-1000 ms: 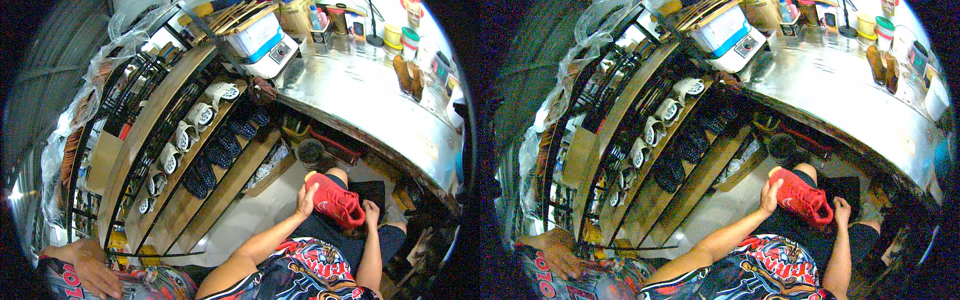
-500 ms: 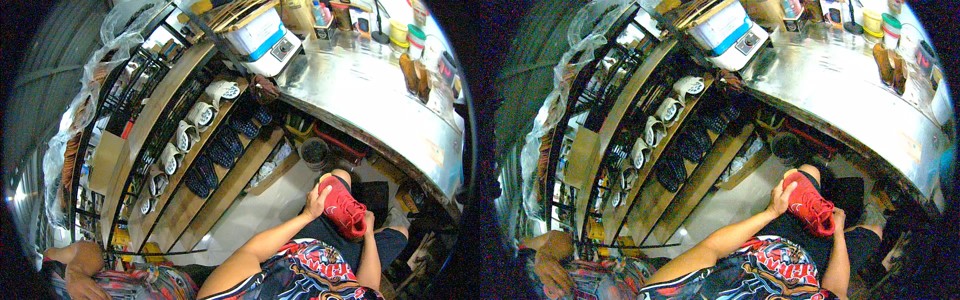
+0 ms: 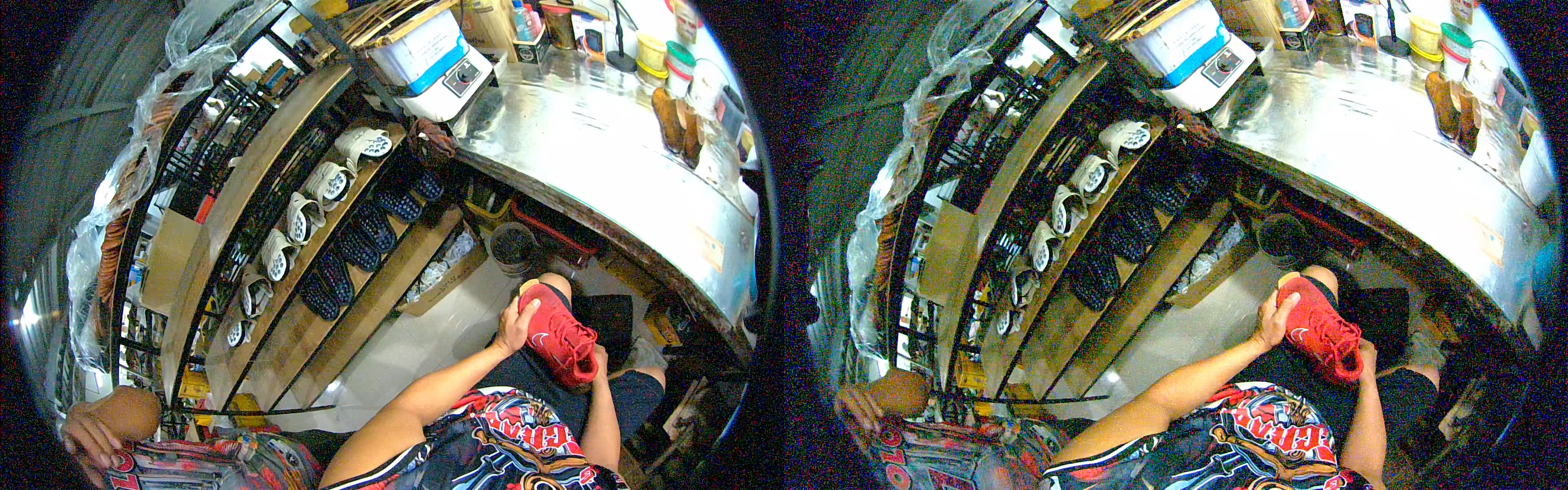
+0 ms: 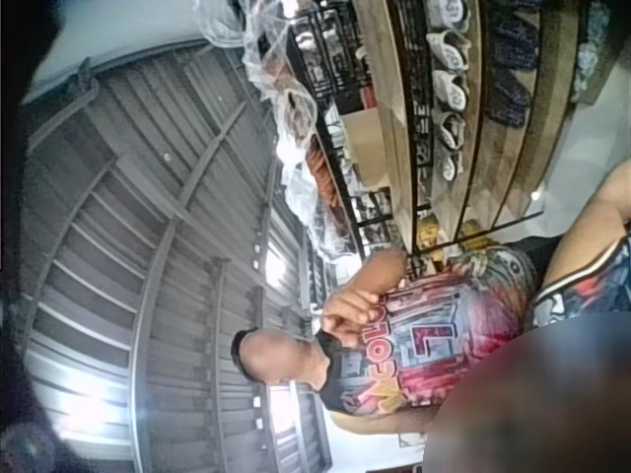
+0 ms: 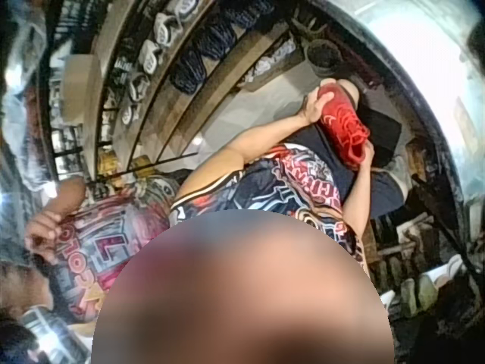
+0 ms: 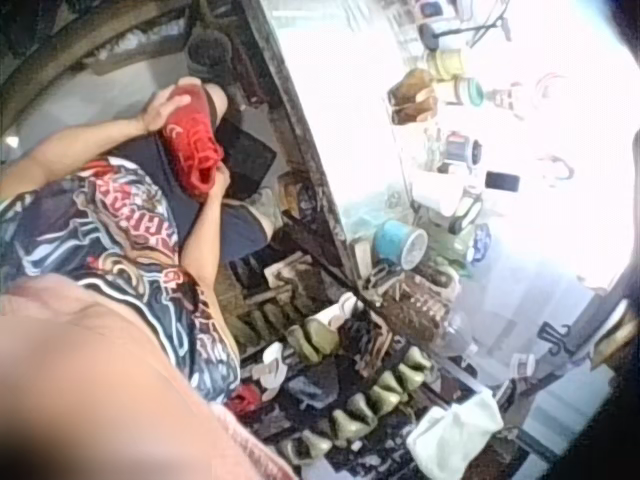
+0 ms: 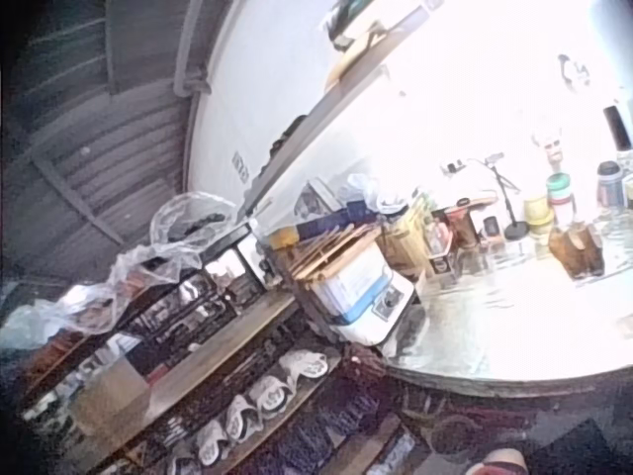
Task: The person removes a tan insole from a red sneaker, then repeatedly presses and rubs the insole against the shoe's interior and upper edge. The person continues to handle and inspect the shoe throughout the clip.
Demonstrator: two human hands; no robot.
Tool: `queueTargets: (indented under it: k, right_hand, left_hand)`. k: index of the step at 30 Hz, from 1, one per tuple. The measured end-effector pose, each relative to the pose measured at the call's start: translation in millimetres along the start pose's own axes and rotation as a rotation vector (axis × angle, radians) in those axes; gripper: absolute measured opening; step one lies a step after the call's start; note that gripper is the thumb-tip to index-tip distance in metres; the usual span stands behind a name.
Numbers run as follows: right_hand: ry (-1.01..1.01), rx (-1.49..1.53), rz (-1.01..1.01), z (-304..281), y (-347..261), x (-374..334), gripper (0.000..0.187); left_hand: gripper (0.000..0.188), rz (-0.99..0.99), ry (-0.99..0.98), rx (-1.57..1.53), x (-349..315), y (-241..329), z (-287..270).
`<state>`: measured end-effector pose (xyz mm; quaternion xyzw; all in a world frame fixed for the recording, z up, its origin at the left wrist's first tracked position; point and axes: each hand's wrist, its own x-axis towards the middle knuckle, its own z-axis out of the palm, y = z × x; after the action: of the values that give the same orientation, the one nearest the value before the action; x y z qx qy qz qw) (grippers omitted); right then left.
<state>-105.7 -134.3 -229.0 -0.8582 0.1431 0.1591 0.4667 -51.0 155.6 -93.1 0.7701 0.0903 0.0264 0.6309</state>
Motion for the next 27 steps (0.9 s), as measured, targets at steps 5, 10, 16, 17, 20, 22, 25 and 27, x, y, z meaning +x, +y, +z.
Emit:
queueTargets:
  k: [5,10,16,17,20,22,25,27]
  right_hand:
    - [-0.030,-0.210,0.004,2.2,9.3,8.3,0.034]
    - [-0.006,-0.107,-0.038,10.0,25.0,14.8,0.038]
    - [0.011,-0.022,-0.022,7.7,10.7,11.0,0.031]
    - [0.000,0.020,0.071,6.1,4.9,8.7,0.030]
    - [0.022,0.007,0.079,0.4,-12.4,1.0,0.026]
    - [0.006,0.027,0.064,-3.2,-20.8,-3.1,0.028]
    - [-0.001,0.064,0.040,-7.3,-24.5,-6.6,0.033]
    - [-0.009,0.064,0.014,-7.6,-21.9,-6.9,0.038]
  left_hand:
    - [0.057,-0.010,0.015,0.030,-1.0,4.2,0.3]
    - [0.054,-0.027,-0.009,0.043,-1.8,8.3,-4.2]
    - [0.049,-0.016,0.000,0.025,1.1,-3.0,-2.3]
    - [0.047,-0.067,-0.012,0.058,2.3,-5.7,-2.6]
    - [0.046,-0.060,-0.006,0.045,4.1,-10.5,-1.2]
    - [0.050,0.012,0.009,0.018,2.6,-9.7,0.4]
    - [0.053,0.031,0.022,0.057,1.1,-4.1,0.0]
    - [0.053,-0.005,0.006,0.087,1.2,-0.2,-2.0]
